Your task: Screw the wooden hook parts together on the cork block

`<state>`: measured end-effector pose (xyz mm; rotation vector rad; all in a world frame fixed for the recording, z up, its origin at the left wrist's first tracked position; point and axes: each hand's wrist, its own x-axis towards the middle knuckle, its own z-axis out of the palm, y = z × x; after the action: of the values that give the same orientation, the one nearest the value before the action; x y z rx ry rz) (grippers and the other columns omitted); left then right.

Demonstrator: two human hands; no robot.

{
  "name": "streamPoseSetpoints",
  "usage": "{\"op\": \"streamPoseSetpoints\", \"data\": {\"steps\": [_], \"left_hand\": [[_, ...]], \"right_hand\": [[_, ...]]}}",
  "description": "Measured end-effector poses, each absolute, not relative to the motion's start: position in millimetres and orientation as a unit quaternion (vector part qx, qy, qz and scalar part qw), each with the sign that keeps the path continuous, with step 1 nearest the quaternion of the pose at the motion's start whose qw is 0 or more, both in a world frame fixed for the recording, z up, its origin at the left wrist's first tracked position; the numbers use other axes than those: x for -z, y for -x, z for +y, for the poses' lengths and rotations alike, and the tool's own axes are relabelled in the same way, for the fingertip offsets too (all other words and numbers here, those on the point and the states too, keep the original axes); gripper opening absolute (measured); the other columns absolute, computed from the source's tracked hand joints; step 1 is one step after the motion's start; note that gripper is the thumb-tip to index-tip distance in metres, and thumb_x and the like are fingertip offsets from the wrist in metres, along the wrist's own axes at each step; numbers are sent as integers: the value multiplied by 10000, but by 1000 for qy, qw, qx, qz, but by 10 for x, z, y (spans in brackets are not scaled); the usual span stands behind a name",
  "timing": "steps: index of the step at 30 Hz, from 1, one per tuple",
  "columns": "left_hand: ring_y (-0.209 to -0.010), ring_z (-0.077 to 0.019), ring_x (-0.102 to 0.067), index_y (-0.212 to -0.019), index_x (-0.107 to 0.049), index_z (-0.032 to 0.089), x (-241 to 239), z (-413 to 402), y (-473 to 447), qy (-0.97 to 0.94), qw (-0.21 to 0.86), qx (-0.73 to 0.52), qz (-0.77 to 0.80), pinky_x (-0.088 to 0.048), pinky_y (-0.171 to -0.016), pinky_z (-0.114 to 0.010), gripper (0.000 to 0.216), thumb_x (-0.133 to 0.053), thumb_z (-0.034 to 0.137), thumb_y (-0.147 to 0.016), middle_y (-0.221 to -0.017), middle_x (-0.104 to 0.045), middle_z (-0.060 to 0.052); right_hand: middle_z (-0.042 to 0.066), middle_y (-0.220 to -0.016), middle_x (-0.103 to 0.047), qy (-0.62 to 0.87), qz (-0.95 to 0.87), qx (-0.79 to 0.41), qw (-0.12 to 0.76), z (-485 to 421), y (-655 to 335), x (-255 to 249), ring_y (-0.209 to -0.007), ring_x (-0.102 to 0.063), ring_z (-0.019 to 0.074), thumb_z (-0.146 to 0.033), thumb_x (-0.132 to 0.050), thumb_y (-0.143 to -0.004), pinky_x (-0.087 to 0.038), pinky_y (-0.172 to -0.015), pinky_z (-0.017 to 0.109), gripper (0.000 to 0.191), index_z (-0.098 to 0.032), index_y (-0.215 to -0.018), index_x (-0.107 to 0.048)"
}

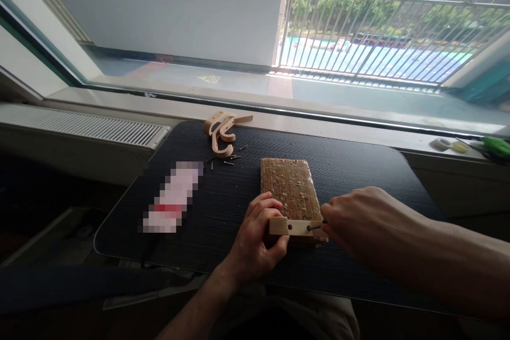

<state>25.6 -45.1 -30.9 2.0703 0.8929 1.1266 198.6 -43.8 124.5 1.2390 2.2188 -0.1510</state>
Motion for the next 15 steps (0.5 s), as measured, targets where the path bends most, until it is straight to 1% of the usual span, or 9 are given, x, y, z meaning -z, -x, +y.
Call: {"op": "streamPoseSetpoints", "data": {"steps": [2, 4, 7, 9, 12, 15], "left_hand": [[-1238, -267, -418, -966, -529, 197, 310, -454, -260, -782, 302, -429, 336, -341, -1075, -503, 282, -593, 107, -707, -1123, -556, -80], [-1234, -271, -421, -970, -526, 199, 306, -456, -264, -782, 300, -432, 335, -346, -1068, -514, 287, -596, 109, -706, -1123, -556, -79], [-1225, -271, -429, -952, -521, 199, 299, -460, -263, -784, 297, -435, 329, -350, -1064, -522, 268, -597, 113, -710, -1119, -554, -80], [-1223, -266, -432, -948, -515, 198, 297, -463, -259, -785, 296, -436, 325, -348, -1067, -519, 259, -598, 117, -717, -1121, -550, -81], [-1230, -268, -425, -987, -508, 204, 296, -466, -250, -785, 297, -435, 326, -349, -1066, -524, 288, -597, 122, -725, -1128, -547, -83], [-1235, -270, -421, -996, -506, 208, 292, -463, -242, -784, 301, -435, 326, -351, -1066, -525, 296, -598, 124, -727, -1132, -548, -85]], "right_hand": [[26, -607, -674, -485, 820, 64, 297, -416, -1969, -1271, -504, -602, 154, -152, -585, -788, -158, -409, 271, 165, -187, -653, -674], [35, -605, -671, -488, 823, 47, 286, -418, -1949, -1289, -522, -619, 167, -172, -566, -819, -159, -402, 277, 168, -175, -693, -677], [35, -665, -673, -449, 860, -3, 241, -445, -1927, -1308, -569, -637, 164, -111, -603, -770, -189, -400, 282, 80, -158, -780, -667], [38, -741, -676, -410, 886, -33, 216, -466, -1926, -1315, -615, -641, 155, -65, -609, -738, -216, -407, 276, 127, -162, -807, -655], [29, -723, -657, -356, 904, -69, 228, -494, -1942, -1305, -559, -600, 140, -29, -589, -723, -217, -403, 285, 153, -173, -744, -636], [21, -667, -632, -297, 915, -107, 252, -521, -1961, -1259, -490, -532, 136, -50, -600, -702, -199, -408, 304, 134, -181, -710, -628]]}}
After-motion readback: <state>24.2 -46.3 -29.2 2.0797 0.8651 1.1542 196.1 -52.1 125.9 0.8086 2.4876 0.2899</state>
